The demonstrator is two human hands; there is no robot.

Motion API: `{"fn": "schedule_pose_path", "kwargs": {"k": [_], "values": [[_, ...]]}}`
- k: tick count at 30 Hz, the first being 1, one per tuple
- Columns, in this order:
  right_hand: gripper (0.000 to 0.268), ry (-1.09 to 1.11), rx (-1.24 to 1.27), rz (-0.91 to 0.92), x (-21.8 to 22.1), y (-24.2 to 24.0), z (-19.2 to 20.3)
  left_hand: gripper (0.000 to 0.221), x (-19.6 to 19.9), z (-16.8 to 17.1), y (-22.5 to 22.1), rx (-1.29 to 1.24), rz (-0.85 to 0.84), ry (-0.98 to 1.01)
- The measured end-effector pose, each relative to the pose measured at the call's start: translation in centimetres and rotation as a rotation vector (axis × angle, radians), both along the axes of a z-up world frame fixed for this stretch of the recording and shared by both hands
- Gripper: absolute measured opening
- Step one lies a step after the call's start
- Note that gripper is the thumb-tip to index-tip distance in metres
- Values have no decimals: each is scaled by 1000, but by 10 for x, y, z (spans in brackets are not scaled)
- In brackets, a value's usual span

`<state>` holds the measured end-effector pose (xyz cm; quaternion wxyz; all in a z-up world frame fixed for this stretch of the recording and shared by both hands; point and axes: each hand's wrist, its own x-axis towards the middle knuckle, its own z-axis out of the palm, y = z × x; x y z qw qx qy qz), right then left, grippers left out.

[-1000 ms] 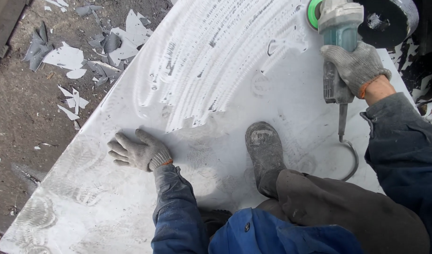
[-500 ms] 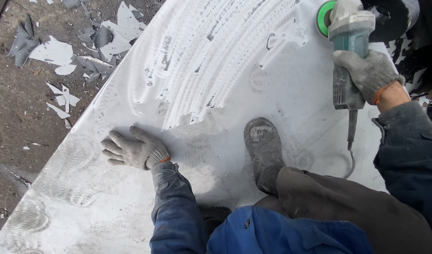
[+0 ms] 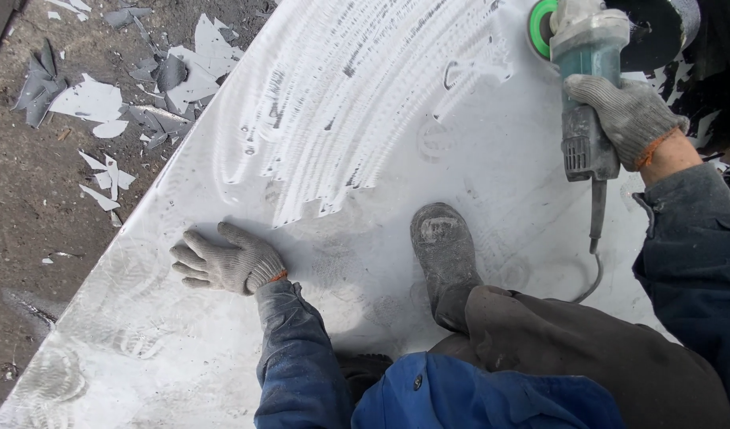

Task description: Use an angle grinder to remove a coating and polish the surface of a metal plate.

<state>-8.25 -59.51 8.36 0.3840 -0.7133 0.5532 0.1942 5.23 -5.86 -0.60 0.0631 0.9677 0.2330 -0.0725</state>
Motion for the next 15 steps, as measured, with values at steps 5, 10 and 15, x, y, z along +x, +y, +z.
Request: {"fn": "schedule_pose_path", "kwargs": {"k": [5,10,15], "values": [[71,21,-21,114,5,4,-3,69,3,0,0,16,-4,14],[73,257,-135,102,-84,12,4,68,4,-1,-2,31,-10,29],[74,301,-166,144,-142,6,0,66,1,-6,0,50,-4,8]]}}
